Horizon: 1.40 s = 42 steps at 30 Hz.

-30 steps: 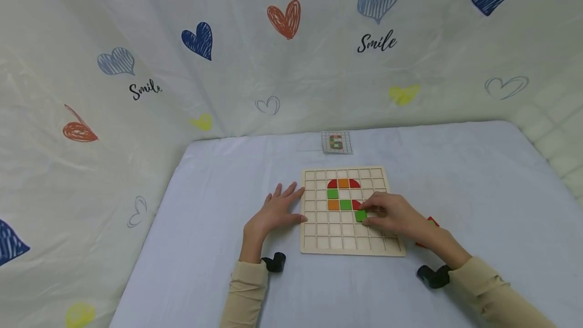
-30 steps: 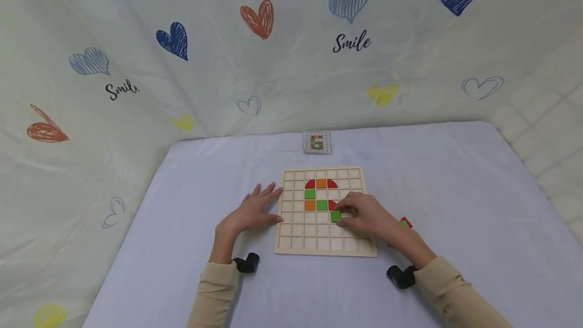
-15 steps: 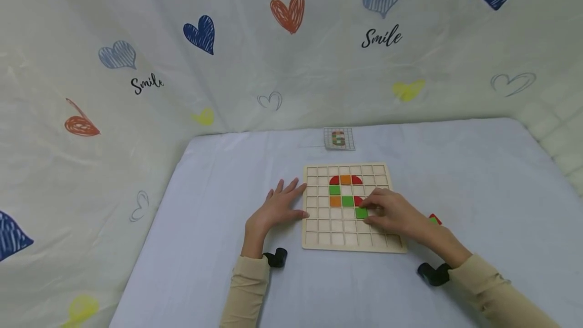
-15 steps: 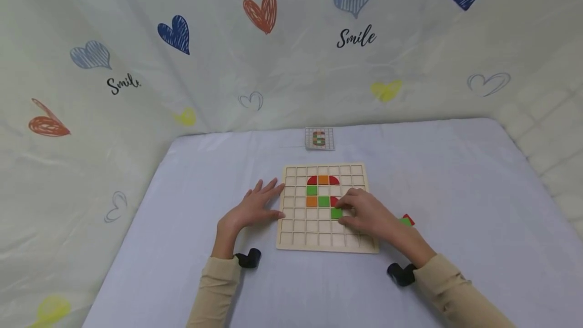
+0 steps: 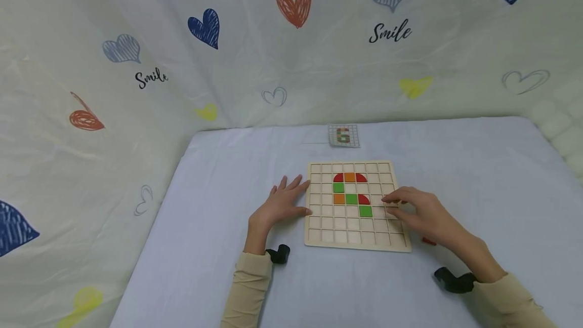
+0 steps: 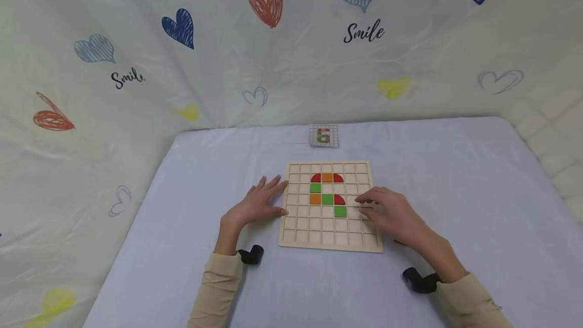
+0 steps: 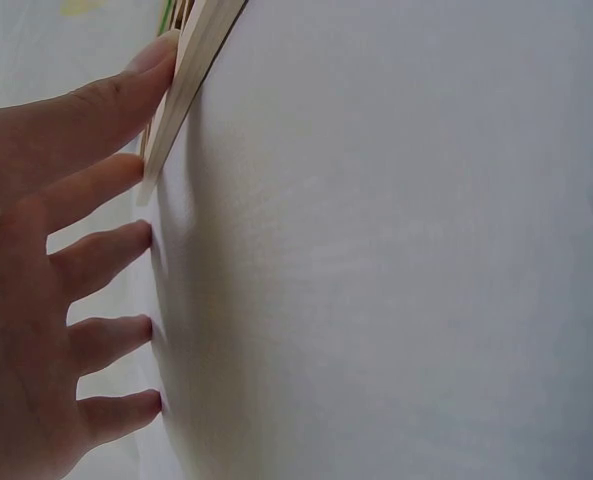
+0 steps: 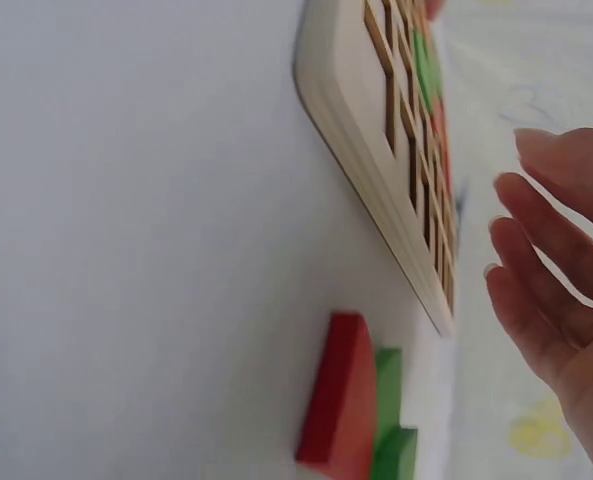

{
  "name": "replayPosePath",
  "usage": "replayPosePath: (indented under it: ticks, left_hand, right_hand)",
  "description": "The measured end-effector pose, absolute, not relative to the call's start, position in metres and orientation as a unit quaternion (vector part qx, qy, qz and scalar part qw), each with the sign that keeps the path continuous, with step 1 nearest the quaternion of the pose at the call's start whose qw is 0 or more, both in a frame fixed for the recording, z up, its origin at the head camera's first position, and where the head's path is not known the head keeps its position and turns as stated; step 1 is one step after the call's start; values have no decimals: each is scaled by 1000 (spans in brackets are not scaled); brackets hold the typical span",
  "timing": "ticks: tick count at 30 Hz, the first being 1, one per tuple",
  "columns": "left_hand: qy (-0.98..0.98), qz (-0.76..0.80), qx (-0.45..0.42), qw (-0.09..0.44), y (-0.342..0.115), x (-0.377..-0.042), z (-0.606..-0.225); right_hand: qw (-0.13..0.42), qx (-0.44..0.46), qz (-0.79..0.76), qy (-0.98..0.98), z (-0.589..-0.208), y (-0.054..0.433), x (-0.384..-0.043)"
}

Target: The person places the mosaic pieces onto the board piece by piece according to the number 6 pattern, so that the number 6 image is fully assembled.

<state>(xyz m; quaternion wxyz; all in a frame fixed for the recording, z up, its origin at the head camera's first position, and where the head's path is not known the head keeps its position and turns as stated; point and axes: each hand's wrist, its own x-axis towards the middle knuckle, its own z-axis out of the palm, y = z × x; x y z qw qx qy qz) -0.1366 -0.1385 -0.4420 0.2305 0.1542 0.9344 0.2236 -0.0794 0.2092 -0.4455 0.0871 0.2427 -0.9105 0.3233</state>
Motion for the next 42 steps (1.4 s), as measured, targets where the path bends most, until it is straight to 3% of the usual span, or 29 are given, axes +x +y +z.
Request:
replayPosePath:
  ticks: [15, 19, 27, 38, 42]
  left_hand:
    - [937, 216, 148, 232, -136, -136, -441]
    - [937, 219, 147, 230, -136, -136, -440]
    - [935, 227, 145, 233, -136, -137, -442]
    - [935, 224, 147, 232, -137, -137, -443]
    - [934, 228, 150, 232, -138, -137, -443]
  right_hand:
    - [88, 224, 277, -930, -444, 242, -74]
    - [58, 218, 274, -935, -439, 255, -78]
    - [-63, 123, 287, -948, -433, 292, -77]
    - [-120, 144, 293, -938, -445, 313, -76]
    - [-117, 155, 283, -939, -451, 312, -77]
